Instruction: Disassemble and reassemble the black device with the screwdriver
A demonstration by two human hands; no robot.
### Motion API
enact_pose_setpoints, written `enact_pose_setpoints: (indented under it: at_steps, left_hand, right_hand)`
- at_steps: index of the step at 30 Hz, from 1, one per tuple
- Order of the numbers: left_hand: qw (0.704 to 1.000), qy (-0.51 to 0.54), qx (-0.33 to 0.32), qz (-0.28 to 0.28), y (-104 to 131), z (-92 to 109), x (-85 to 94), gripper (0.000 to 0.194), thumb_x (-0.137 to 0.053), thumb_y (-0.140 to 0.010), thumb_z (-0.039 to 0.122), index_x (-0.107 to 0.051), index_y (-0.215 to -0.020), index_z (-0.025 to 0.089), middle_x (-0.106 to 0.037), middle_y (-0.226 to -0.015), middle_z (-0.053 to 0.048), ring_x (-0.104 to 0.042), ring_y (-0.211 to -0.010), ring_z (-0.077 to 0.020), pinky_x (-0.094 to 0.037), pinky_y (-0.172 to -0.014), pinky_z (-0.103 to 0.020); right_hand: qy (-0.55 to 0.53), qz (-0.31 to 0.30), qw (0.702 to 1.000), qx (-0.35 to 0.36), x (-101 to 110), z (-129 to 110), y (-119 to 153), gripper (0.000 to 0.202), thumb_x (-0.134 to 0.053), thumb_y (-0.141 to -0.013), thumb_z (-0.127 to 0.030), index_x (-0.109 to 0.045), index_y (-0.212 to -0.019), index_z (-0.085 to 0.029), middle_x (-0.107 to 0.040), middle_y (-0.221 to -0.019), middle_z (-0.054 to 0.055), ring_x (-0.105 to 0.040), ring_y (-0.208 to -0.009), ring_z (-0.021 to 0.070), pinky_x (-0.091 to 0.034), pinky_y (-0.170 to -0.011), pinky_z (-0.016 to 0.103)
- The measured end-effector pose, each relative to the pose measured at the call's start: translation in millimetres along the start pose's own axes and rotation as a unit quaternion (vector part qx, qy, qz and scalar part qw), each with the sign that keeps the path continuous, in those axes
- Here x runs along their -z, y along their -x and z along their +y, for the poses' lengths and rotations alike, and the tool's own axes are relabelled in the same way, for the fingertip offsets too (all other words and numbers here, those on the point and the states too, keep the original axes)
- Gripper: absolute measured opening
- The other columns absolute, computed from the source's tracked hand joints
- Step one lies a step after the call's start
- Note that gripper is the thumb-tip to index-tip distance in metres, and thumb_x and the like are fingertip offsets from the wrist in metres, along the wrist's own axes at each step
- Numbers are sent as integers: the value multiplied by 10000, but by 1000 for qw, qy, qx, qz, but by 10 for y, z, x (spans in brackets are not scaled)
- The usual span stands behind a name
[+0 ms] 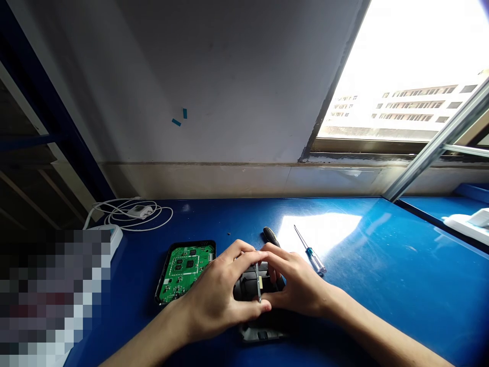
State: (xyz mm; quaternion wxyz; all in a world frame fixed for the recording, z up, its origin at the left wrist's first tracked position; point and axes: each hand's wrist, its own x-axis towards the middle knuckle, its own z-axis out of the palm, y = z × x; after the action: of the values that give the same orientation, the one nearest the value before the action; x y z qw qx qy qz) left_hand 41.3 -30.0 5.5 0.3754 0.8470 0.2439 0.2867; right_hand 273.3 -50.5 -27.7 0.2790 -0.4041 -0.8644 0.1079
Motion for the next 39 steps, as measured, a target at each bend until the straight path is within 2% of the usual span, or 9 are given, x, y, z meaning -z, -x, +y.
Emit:
enact_pose_setpoints:
  at_steps: [8, 11, 15, 23, 29, 33, 36, 39]
  left_hand:
    - [999, -9, -28, 21, 10, -30, 23, 660, -860, -795, 198, -600, -1396, 278, -631, -1260, -43, -623, -1158, -234, -522, -1028, -349]
    - [999, -8, -38, 35, 0, -22, 43, 634, -864, -807, 221, -613, -1385, 292, -649, -1248, -36, -627, -1164, -238, -521, -1036, -352]
    - [998, -16, -29, 62, -6, -5, 76, 587, -867, -818, 244, -631, -1355, 282, -662, -1235, -25, -640, -1143, -227, -530, -1015, -328]
    - [994, -59, -1, 87, -19, -12, 90, 557, -866, -810, 265, -633, -1315, 235, -668, -1231, -43, -648, -1104, -237, -539, -994, -348]
    - [986, -151, -17, 63, -27, -69, 93, 526, -834, -811, 242, -623, -1292, 216, -684, -1199, -61, -622, -1101, -279, -528, -965, -423]
    - [976, -211, -29, 51, -19, -83, 77, 493, -804, -792, 238, -625, -1249, 198, -696, -1165, -68, -618, -1027, -289, -510, -923, -467]
    - [977, -206, -19, 44, -31, -64, 68, 461, -807, -758, 236, -642, -1187, 195, -701, -1125, -57, -610, -984, -281, -500, -890, -457]
    - [986, -161, 18, 40, -48, -45, 61, 448, -835, -726, 251, -657, -1136, 211, -699, -1102, -36, -599, -993, -277, -484, -915, -453]
  right_hand:
    - [9, 39, 999, 27, 33, -14, -20, 505, -754, -866, -554, -600, -1187, -196, -589, -908, 19, -512, -566, 95, -477, -512, 249]
    - [-3, 48, 999, 23, 61, -9, -12, 524, -773, -867, -509, -583, -1258, -215, -610, -969, 34, -539, -579, 89, -510, -537, 253]
    - [-23, 96, 994, 41, 100, 17, 2, 555, -775, -876, -461, -551, -1331, -236, -608, -1034, 56, -552, -610, 91, -538, -541, 248]
    - [-2, 145, 987, 72, 220, -27, -41, 553, -753, -883, -544, -579, -1286, -208, -594, -984, 60, -544, -640, 108, -517, -512, 234]
    - [3, 119, 991, 59, 218, 0, -23, 567, -799, -842, -538, -602, -1254, -202, -618, -1000, 71, -571, -662, 120, -533, -544, 254]
    - [1, 88, 995, 40, 197, 7, -12, 557, -814, -824, -532, -628, -1218, -186, -623, -993, 75, -601, -702, 141, -546, -594, 281]
    - [0, 70, 997, 31, 213, -2, -18, 563, -801, -824, -557, -643, -1208, -177, -633, -983, 83, -608, -733, 159, -544, -618, 292]
    - [-17, 55, 997, 44, 258, 1, -30, 585, -732, -848, -645, -662, -1187, -174, -645, -959, 91, -622, -789, 191, -547, -644, 310]
